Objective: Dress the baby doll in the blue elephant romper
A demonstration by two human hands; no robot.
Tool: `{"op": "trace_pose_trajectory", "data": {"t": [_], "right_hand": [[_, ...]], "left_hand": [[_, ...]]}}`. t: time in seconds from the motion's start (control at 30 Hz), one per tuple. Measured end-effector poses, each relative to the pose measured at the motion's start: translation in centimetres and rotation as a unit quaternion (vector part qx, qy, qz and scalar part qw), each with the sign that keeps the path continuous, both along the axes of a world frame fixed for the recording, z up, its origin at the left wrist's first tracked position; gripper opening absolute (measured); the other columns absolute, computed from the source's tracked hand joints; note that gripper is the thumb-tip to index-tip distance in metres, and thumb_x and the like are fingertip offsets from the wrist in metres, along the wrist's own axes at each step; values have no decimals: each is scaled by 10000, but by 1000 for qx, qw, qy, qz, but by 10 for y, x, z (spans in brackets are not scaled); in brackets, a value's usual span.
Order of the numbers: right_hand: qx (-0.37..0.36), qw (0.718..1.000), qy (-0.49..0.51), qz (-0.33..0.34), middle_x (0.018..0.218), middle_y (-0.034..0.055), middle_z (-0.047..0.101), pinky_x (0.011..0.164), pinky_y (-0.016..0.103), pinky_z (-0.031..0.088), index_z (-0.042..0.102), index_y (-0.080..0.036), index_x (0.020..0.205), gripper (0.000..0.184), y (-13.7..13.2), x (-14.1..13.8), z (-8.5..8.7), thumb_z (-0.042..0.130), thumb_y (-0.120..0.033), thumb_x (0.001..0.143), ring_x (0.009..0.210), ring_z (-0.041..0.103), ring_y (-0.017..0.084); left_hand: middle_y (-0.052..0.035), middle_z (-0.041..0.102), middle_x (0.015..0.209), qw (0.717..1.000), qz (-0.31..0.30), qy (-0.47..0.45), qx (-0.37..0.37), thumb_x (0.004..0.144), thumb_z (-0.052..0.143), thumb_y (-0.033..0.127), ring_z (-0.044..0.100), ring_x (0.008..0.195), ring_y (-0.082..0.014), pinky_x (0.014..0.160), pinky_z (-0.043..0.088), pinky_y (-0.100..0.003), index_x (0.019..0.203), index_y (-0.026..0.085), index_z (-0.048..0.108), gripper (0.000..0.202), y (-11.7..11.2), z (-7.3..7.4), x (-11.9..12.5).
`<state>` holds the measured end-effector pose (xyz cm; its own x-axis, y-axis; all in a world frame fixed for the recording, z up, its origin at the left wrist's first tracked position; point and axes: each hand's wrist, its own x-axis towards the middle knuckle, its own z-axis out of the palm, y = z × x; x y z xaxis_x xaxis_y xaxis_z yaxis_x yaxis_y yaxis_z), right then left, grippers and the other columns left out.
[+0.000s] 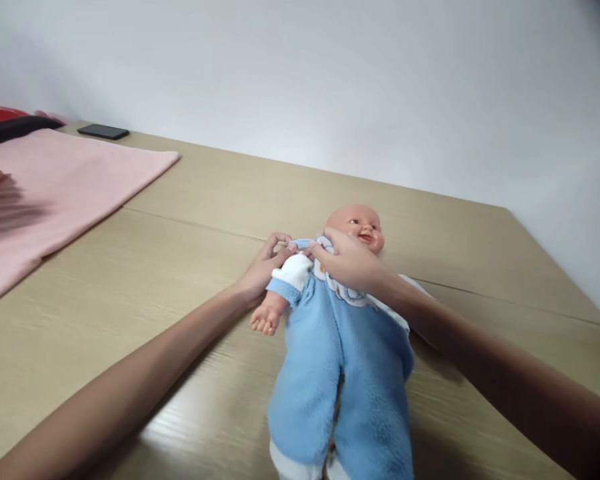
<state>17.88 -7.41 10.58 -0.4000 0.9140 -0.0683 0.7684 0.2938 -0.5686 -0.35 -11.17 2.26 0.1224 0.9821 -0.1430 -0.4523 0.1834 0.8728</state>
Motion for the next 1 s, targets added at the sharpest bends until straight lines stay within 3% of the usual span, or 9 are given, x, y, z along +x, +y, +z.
{"op": "trace_pose_trajectory", "data": {"t": [0.1, 0.3, 0.4, 0.47, 0.57, 0.67, 0.83, 1.0], "right_hand": [[-3, 1000, 19, -11, 835, 32, 722, 691, 335, 384, 599, -227, 880, 194, 4, 0, -5, 548, -277, 1061, 778, 641, 206], [167, 977, -134, 8, 882, 124, 787, 670, 372, 321, 647, -195, 939, 211, -13, 8, 2, 565, -347, 1059, 779, 672, 259], [173, 966, -188, 30, 934, 162, 826, 677, 380, 309, 701, -172, 1013, 293, -18, 15, 4, 585, -430, 1089, 821, 726, 298], [176, 965, -187, 44, 946, 157, 837, 690, 376, 317, 719, -174, 1025, 326, -18, 18, 2, 609, -472, 1094, 851, 749, 311], [182, 967, -172, 42, 955, 146, 846, 697, 369, 321, 730, -183, 994, 303, -16, 19, -1, 618, -446, 1095, 872, 762, 315], [173, 972, -160, 23, 982, 152, 852, 701, 363, 335, 737, -177, 1039, 258, -14, 18, -3, 604, -390, 1095, 894, 765, 318], [160, 975, -154, 5, 973, 161, 837, 738, 356, 388, 727, -150, 1162, 282, -13, 18, 0, 588, -389, 1106, 922, 760, 330], [183, 972, -149, -1, 933, 138, 809, 742, 355, 398, 727, -153, 1092, 262, -11, 20, 0, 592, -377, 1099, 915, 723, 309]], "left_hand": [[37, 707, 866, 999, -43, -1, -17, 734, 1017, 468, 635, 681, -137, 605, 495, -242, 1001, 240, 607, 539, 11, 0, -6], [8, 711, 853, 995, -95, 5, -19, 764, 948, 370, 657, 761, -147, 744, 554, -262, 902, 177, 740, 315, 26, 1, -13], [-73, 803, 989, 990, -134, 27, -15, 766, 959, 380, 727, 917, -215, 881, 584, -310, 951, 144, 818, 331, 28, 1, -16], [-101, 821, 1075, 984, -164, 75, -5, 823, 944, 444, 734, 950, -228, 879, 578, -314, 1046, 145, 842, 387, 26, 2, -19], [-75, 791, 1073, 971, -187, 149, 17, 895, 892, 546, 698, 874, -188, 774, 540, -280, 1119, 171, 828, 440, 22, 4, -21], [-21, 707, 944, 968, -187, 163, 37, 912, 874, 573, 622, 805, -156, 715, 490, -256, 1005, 177, 785, 416, 20, 9, -20], [16, 617, 918, 973, -177, 130, 74, 955, 851, 478, 562, 853, -144, 791, 472, -236, 905, 193, 707, 323, 24, 15, -13], [30, 579, 891, 979, -181, 73, 63, 942, 843, 481, 544, 809, -137, 761, 473, -233, 902, 210, 660, 330, 41, 8, -2]]}}
